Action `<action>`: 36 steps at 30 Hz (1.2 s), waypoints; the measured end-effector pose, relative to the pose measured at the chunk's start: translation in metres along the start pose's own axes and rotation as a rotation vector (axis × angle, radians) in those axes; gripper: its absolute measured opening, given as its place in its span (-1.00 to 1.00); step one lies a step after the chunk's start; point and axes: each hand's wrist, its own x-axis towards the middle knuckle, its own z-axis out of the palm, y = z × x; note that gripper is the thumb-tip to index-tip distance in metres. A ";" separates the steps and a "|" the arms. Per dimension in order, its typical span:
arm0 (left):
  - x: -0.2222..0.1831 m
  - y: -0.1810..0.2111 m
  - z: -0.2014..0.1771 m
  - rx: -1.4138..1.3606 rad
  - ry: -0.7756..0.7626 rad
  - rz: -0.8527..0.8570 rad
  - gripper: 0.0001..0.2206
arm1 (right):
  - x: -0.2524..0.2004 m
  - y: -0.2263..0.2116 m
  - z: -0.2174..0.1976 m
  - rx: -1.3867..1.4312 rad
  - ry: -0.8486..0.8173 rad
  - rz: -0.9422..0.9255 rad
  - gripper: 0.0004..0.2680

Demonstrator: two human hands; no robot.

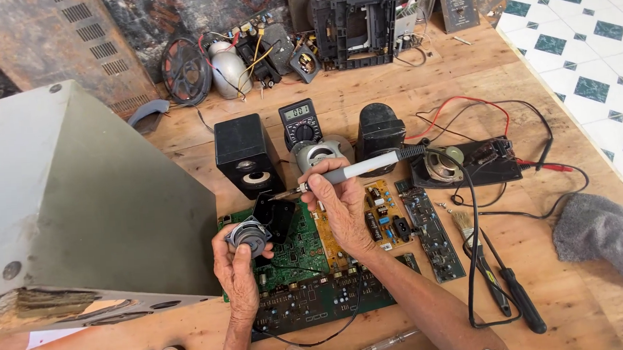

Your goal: Soldering wires to a small speaker component on an electronics repair bench.

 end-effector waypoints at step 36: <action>0.008 -0.018 0.002 -0.078 0.045 0.006 -0.66 | -0.016 0.023 0.002 -0.065 -0.094 0.091 -0.87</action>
